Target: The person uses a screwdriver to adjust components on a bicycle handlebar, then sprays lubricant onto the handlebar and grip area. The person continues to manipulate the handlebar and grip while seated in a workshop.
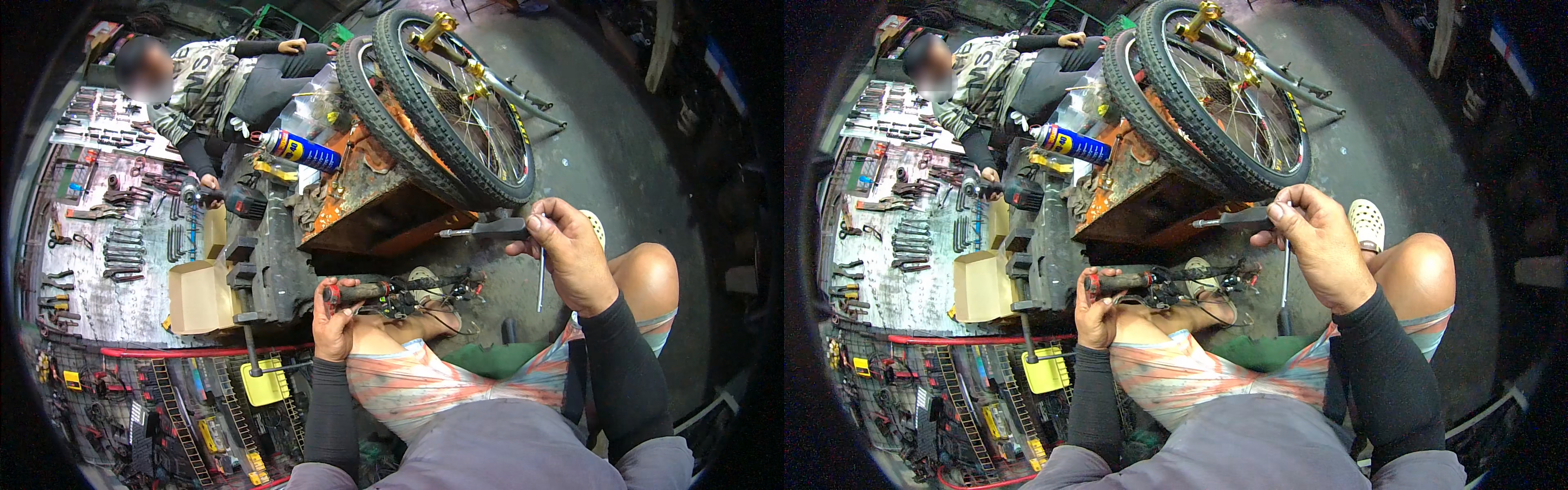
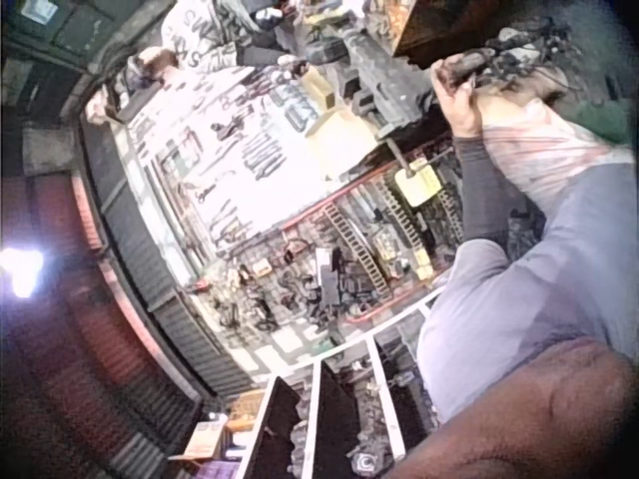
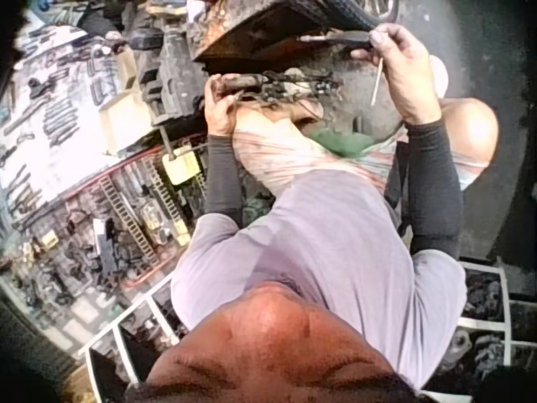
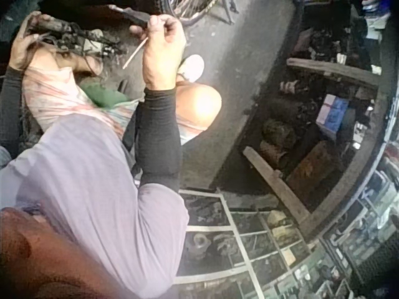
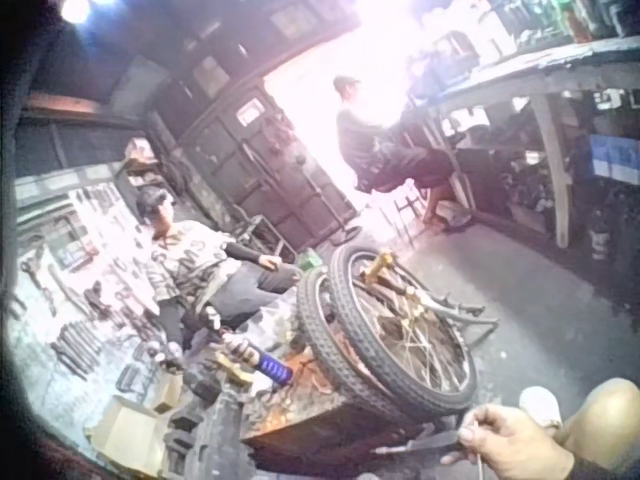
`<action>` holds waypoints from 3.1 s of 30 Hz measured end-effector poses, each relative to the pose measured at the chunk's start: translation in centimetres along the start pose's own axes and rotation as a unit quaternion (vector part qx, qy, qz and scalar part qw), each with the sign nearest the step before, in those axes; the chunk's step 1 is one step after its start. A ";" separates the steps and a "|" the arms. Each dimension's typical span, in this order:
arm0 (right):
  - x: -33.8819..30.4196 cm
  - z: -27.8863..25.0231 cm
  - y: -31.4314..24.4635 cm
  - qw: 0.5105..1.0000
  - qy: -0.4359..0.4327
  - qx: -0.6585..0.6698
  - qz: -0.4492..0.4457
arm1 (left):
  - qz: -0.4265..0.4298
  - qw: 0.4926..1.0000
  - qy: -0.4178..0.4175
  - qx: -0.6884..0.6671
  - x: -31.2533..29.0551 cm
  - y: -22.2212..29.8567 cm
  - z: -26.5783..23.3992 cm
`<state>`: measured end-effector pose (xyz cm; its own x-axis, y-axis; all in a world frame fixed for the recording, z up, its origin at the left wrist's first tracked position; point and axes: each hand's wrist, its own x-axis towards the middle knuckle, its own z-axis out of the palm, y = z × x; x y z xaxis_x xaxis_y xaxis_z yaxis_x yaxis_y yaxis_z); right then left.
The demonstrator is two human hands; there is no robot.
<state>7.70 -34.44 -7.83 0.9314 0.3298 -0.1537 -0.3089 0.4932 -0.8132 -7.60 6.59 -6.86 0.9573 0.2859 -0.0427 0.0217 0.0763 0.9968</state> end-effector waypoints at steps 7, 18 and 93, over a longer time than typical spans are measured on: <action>-0.4 0.4 -0.9 0.999 0.000 -0.034 0.006 | 0.001 1.000 0.009 -0.007 0.1 -0.3 -0.3; -0.4 -0.3 -1.3 0.996 0.023 -0.083 -0.001 | 0.006 1.000 0.019 -0.017 0.4 -0.5 -0.2; -0.6 1.1 -1.4 0.908 0.077 -0.410 -0.043 | -0.017 0.996 0.001 -0.086 0.9 -0.9 -0.7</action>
<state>7.39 -34.47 -6.02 0.9805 0.1714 -0.0961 -0.0463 -0.2735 -0.9607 -6.95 7.46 -7.82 0.9563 0.2819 -0.0772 0.0046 0.2495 0.9684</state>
